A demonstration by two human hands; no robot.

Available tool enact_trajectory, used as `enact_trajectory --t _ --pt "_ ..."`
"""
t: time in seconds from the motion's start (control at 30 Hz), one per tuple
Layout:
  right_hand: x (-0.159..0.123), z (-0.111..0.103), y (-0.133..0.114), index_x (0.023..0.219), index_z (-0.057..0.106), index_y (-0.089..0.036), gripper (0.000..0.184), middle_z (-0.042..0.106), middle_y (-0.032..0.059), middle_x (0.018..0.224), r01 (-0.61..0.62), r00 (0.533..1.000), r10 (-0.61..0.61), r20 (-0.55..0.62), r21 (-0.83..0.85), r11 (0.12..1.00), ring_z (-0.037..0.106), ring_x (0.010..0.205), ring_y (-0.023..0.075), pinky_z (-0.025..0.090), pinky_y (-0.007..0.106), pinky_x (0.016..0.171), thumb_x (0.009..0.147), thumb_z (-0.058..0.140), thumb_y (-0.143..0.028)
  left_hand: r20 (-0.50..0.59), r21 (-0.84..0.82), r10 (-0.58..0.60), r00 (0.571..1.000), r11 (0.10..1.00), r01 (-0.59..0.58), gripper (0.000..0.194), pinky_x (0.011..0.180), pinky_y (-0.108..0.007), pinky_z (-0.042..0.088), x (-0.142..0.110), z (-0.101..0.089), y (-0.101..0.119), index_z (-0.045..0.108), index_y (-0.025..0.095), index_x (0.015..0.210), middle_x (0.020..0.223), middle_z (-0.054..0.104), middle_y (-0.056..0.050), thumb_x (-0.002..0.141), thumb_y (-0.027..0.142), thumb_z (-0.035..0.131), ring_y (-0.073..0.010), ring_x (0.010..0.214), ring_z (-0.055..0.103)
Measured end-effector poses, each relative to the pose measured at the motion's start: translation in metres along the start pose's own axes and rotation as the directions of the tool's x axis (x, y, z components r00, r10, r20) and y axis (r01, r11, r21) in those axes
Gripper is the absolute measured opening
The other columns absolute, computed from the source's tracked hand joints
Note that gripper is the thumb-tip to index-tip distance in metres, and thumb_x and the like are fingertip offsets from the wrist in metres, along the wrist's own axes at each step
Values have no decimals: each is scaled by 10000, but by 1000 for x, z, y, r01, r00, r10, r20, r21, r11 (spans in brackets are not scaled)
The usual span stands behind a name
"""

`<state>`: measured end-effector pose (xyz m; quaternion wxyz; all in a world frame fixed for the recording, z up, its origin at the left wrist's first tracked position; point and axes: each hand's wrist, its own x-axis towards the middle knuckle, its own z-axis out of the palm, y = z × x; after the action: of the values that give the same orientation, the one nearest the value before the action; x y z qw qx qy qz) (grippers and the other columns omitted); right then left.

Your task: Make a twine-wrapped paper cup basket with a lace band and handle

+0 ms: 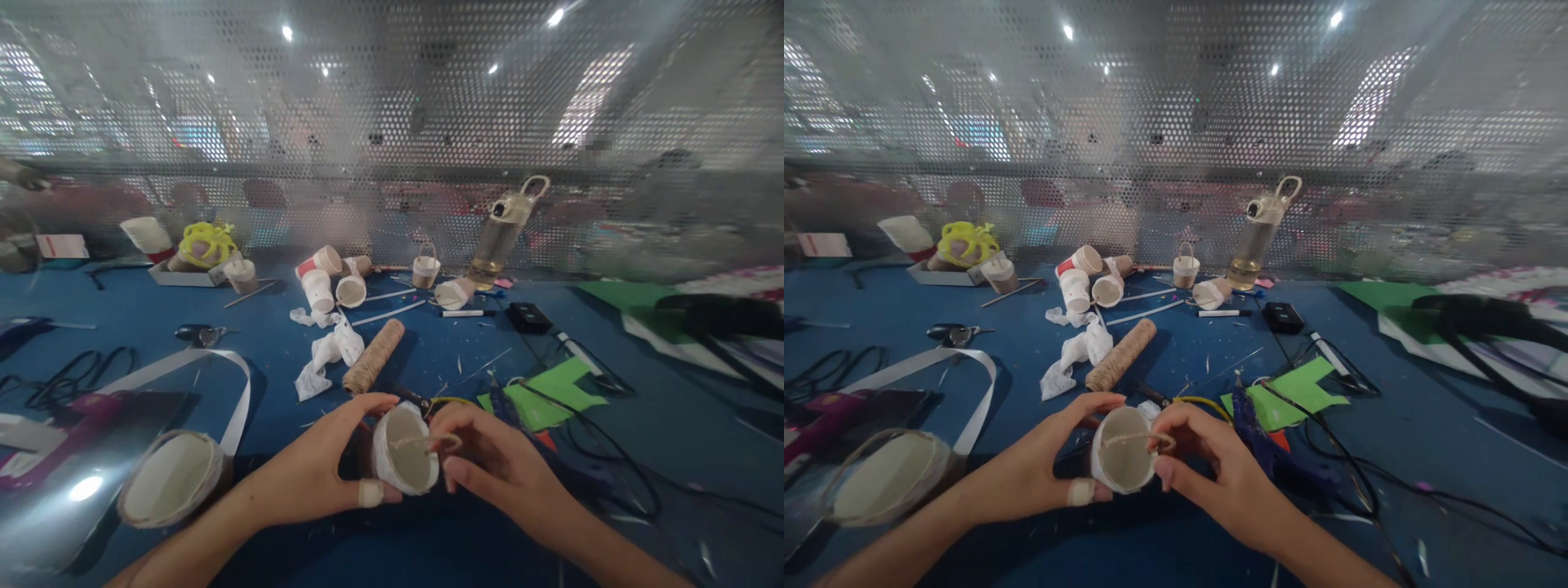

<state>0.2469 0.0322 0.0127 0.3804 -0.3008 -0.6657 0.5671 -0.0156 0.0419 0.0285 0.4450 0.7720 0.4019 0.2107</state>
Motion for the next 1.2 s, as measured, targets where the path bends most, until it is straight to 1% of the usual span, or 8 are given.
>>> enact_trajectory --t 0.1,0.2,0.3,0.47,0.57,0.73,0.97,1.2 --pt "0 -3 -7 1133 594 -279 204 557 25 1074 80 996 -84 -33 -119 990 611 818 121 535 257 731 955 635 -369 -10 -37 6 1000 999 -7 747 1119 -452 410 1 -1 1 411 326 1406 1445 525 -50 781 420 809 -282 1308 521" --pt "-3 -11 -20 1124 587 -310 142 551 14 1097 126 967 -183 -180 -286 950 625 755 102 552 236 685 983 579 -323 -11 -91 12 1000 996 -13 697 1089 -437 440 1 -2 2 446 324 1367 1427 537 -41 781 405 814 -273 1269 548" --pt "-14 -28 -29 989 598 -286 67 577 -6 943 28 902 -250 -351 -532 846 630 723 115 532 197 589 936 633 -262 -15 -149 15 1000 989 -17 670 1077 -437 449 2 -3 3 460 337 1356 1436 532 -31 789 389 812 -274 1259 554" --pt "-50 -69 -16 981 671 -265 95 689 49 940 -78 928 -261 -267 -822 564 686 786 202 573 307 678 918 630 -322 -5 -254 7 1000 967 -8 650 1063 -429 460 2 -5 2 475 327 1358 1406 556 -37 800 346 807 -273 1233 577" --pt "-68 -82 -4 1001 676 -262 149 709 79 1001 -143 925 -225 -305 -830 538 706 874 252 594 373 753 930 610 -375 4 -300 7 1000 954 -5 662 1053 -446 466 1 -5 0 465 316 1375 1417 546 -59 804 344 798 -294 1246 566" --pt "-62 -59 -4 1062 674 -260 219 719 91 1051 -208 924 -142 -356 -777 595 718 870 254 606 388 754 941 596 -424 22 -247 -2 1000 969 7 679 1067 -455 452 1 -3 0 449 341 1388 1433 535 -54 806 331 798 -289 1252 560" --pt "-16 -10 -25 1212 622 -240 280 674 92 1051 -66 962 -138 -234 -695 716 653 783 189 568 328 677 966 577 -366 37 -161 8 999 987 -2 704 1108 -486 409 1 -2 2 461 330 1384 1473 508 -67 779 360 818 -310 1279 538" --pt "0 -1 -29 1084 630 -240 242 676 32 980 -174 979 133 -156 -292 940 651 853 168 549 295 766 907 689 -394 27 -207 51 998 977 -44 755 1148 -470 376 -1 -2 2 441 323 1411 1474 506 -71 765 340 831 -316 1360 476"
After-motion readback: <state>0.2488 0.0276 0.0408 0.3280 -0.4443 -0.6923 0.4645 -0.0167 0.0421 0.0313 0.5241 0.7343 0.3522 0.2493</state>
